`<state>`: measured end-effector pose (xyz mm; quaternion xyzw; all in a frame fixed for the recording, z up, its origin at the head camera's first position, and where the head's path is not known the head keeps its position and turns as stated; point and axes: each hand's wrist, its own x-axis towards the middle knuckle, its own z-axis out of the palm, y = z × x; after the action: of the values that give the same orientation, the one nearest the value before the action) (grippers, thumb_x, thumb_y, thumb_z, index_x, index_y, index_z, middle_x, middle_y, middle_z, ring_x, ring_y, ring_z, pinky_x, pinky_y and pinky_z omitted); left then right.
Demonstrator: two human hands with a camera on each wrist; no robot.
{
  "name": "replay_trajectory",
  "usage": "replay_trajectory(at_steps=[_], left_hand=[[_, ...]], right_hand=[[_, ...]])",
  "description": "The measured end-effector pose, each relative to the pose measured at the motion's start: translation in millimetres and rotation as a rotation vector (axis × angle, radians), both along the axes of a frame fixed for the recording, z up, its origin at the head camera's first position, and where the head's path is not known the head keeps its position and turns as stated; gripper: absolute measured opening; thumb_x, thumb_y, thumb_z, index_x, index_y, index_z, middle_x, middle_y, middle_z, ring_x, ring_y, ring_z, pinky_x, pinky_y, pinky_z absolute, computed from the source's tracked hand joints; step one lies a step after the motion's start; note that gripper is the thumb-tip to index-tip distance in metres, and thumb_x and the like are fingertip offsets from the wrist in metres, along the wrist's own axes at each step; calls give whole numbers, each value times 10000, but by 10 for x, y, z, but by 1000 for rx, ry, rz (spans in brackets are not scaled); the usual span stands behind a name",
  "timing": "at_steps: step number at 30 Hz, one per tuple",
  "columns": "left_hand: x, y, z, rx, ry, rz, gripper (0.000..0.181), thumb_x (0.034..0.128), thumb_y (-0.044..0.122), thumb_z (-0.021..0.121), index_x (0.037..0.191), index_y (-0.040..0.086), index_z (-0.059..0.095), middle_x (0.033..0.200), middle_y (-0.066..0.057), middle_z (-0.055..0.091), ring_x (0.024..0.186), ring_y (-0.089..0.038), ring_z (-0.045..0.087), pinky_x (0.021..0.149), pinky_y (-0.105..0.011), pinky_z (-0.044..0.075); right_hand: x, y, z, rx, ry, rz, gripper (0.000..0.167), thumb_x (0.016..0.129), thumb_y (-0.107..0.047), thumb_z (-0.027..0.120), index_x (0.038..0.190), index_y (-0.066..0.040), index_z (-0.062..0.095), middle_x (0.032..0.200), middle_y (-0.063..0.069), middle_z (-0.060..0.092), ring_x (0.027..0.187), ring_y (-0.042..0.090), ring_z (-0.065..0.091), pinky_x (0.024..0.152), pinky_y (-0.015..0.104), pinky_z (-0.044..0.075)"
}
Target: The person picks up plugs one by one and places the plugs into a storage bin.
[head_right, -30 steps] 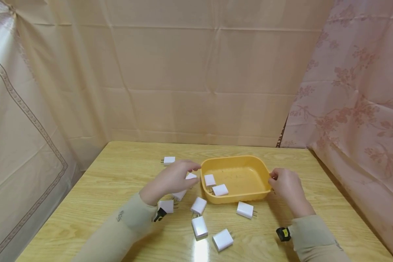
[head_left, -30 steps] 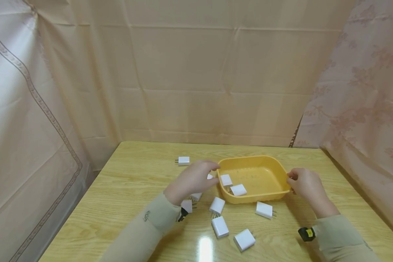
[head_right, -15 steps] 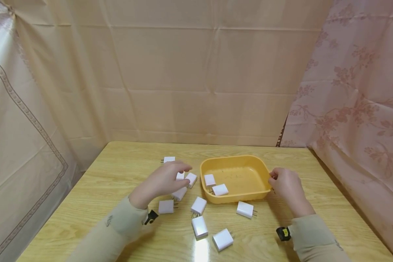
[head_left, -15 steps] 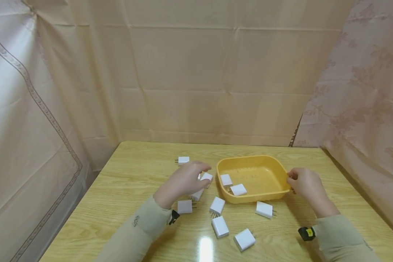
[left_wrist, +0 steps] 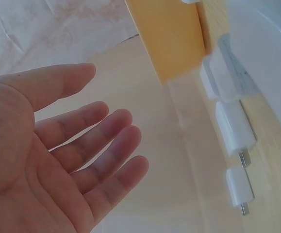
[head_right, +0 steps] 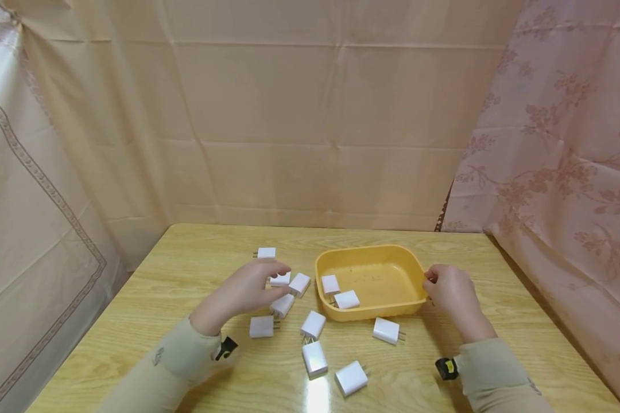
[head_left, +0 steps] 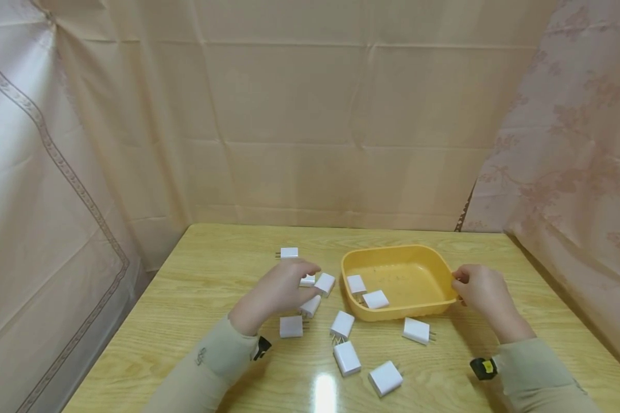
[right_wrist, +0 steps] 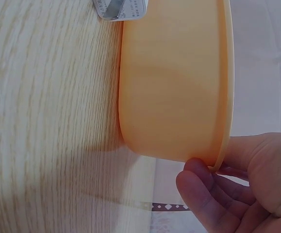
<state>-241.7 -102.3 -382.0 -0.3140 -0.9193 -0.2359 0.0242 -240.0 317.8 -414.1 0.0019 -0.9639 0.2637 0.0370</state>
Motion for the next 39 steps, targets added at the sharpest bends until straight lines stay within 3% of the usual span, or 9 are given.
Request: replay_trajectory(at_steps=[15,22,39], left_hand=[[42,-223,-33,7,14,53,409,933,227,746,1301,61,677,1297,-69,666,1136,-224,639,988,-405,506],[49,-258,-38,9,32,30,386,922,214,756,1264,45,693,1214,-84,691,1059,-228,649,921,-397,535],[137,-354,-130,-18,-92,13,398,911,199,742,1261,16,689,1206,-114,696,1056,-293,654,906,-446,537]], right_hand=[[6,-4,-2,4,3,3,195,954,-51,627,1069,95,686,802,97,670,608,174,608,541,329,539],[5,8,-10,-2,2,12,194,952,-40,620,1071,102,681,806,104,671,609,174,603,542,339,537],[16,-9,24,-7,-12,6,160,948,-33,636,1047,85,677,849,134,677,628,183,609,560,344,556]])
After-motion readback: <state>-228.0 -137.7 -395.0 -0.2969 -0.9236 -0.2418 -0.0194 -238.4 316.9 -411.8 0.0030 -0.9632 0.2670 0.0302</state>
